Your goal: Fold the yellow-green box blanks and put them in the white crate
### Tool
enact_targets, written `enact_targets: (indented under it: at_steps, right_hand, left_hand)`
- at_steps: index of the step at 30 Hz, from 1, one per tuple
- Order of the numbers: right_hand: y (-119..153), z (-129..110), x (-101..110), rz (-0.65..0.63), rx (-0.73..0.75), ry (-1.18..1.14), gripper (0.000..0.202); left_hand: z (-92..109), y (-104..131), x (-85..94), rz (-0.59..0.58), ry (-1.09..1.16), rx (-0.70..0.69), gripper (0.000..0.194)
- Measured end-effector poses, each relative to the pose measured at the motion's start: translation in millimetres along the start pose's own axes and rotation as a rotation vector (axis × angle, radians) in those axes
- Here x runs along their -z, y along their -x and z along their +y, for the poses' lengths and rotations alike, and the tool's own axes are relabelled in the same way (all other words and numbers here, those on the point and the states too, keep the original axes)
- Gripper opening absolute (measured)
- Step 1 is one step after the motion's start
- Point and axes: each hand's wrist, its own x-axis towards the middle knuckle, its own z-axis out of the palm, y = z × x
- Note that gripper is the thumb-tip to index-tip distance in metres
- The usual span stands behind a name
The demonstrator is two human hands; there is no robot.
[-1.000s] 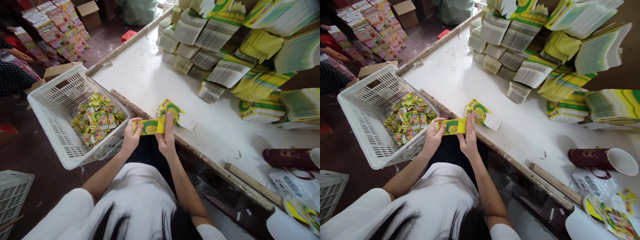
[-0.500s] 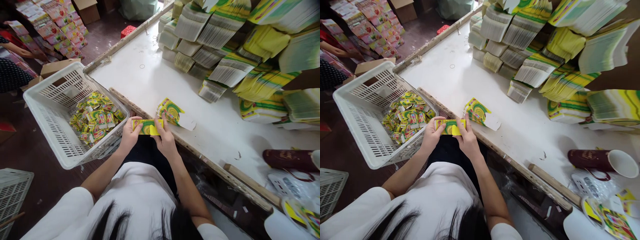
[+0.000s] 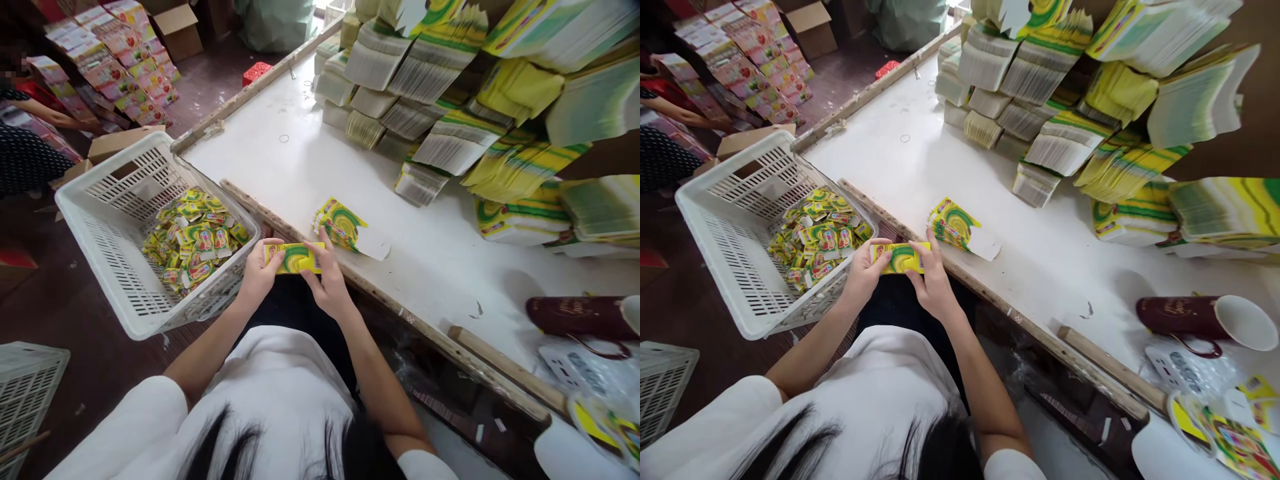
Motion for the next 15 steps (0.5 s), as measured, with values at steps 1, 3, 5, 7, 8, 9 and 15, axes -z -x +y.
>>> enact_targets:
  at_steps: [1,3,5,7,8,9,15]
  right_hand:
    - [-1.2,0.2,-5.7,0.007,-0.017,0.009,0.047]
    - [-5.6,2.2,-12.9,0.017,-0.035,0.010,0.054]
    - [-12.2,5.3,-11.2,0.029,-0.032,-0.008,0.069]
    - [-19.6,7.8,-1.5,0.084,-0.052,-0.016,0.080]
    - [-23.0,8.3,4.2,0.116,-0.071,-0.009,0.080]
    - [-25.8,8.2,8.8,0.135,-0.090,-0.002,0.076]
    - [-24.7,3.4,-9.1,0.022,-0.201,-0.293,0.060]
  left_hand:
    - [-0.4,-0.3,1.7,0.014,-0.006,-0.009,0.030]
    - [0.1,-2.7,10.7,0.026,-0.020,-0.013,0.032]
    - [2.7,-7.4,26.4,0.053,-0.086,-0.030,0.033]
    - [6.9,-12.9,43.6,0.146,-0.165,-0.080,0.034]
    - [9.3,-14.8,50.1,0.201,-0.184,-0.110,0.034]
    - [11.6,-15.8,54.2,0.241,-0.189,-0.134,0.034]
    - [18.8,-8.5,29.2,0.173,-0.189,-0.169,0.025]
